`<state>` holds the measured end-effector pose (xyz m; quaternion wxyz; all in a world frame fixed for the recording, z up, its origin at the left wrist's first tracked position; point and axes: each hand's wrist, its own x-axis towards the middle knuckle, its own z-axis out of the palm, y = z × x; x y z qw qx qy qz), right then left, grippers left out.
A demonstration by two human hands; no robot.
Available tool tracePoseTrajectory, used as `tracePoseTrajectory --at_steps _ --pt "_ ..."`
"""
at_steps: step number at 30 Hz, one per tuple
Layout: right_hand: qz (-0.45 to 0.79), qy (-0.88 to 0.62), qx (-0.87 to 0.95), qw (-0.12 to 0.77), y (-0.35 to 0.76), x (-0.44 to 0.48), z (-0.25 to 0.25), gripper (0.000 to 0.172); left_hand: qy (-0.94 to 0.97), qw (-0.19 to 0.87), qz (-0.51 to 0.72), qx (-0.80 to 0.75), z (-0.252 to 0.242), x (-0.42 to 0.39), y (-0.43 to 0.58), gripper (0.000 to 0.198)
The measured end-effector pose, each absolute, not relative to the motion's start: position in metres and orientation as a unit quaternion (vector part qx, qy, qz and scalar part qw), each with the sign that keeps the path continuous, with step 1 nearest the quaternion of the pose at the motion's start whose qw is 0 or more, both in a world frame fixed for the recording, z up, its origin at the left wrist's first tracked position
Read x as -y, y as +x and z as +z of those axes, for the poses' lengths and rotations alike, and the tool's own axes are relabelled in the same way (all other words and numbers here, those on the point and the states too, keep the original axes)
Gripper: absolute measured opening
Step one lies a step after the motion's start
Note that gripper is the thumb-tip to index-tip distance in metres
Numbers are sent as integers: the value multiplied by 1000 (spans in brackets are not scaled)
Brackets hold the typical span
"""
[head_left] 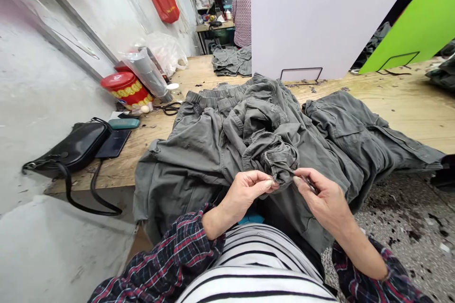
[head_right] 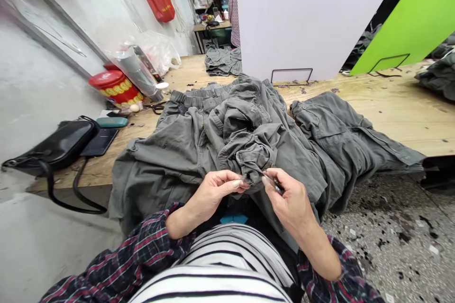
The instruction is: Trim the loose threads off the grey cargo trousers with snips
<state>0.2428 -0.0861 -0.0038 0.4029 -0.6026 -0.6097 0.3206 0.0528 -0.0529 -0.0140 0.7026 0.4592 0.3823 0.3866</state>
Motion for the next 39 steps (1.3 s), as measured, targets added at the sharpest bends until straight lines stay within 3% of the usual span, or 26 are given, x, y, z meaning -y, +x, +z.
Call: tracePoseTrajectory --at_steps 5,9,16,39 --pt "641 -473 449 405 232 107 4 46 461 700 399 -372 -19 52 55 17" --pt "778 -384 339 364 219 105 2 35 491 675 396 -382 -17 53 56 19" --pt "803 -381 331 318 220 99 -7 30 518 655 392 -386 -18 52 54 22" --pt "782 -384 385 305 220 88 -16 32 467 701 407 -353 -26 48 54 18"
